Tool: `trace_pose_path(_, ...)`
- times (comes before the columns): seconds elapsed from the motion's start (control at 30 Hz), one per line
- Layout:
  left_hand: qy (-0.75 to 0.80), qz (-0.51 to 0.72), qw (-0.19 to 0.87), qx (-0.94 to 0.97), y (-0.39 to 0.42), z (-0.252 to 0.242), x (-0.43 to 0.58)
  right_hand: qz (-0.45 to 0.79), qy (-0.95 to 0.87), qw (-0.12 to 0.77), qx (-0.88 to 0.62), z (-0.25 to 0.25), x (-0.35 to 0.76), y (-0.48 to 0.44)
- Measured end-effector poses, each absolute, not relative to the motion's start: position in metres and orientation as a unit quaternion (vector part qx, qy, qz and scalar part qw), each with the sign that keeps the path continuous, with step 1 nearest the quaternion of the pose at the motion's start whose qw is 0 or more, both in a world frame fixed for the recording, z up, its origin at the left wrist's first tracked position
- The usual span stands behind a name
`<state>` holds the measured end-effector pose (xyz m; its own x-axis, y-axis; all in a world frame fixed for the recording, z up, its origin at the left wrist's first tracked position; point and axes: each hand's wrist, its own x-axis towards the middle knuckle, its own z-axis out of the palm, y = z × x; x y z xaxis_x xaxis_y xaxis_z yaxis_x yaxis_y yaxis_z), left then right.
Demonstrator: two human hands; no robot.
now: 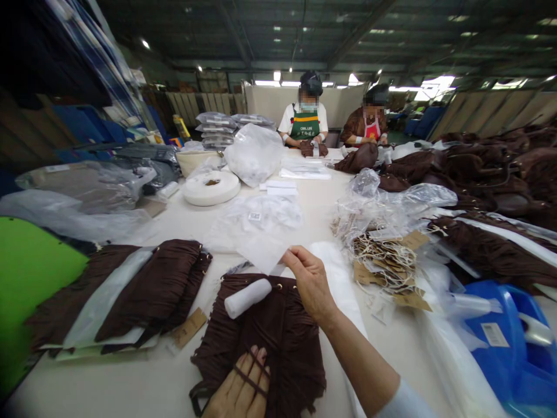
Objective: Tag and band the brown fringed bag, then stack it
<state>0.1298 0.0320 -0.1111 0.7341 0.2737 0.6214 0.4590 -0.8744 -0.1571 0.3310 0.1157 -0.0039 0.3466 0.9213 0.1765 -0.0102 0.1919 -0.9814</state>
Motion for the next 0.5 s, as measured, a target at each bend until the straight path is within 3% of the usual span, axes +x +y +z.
trace_pose_path(0.23,-0.168,-0.337,0.215,-0.901,0.032,-0.099,0.135,0.33,-0.406,0.683,-0.51,-0.001,0.344,0.107)
trace_pose_path(0.5,-0.154,-0.278,0.163,-0.934,0.04,-0.092,0.129,0.325,-0.522,0.62,-0.488,0.021,0.31,0.083)
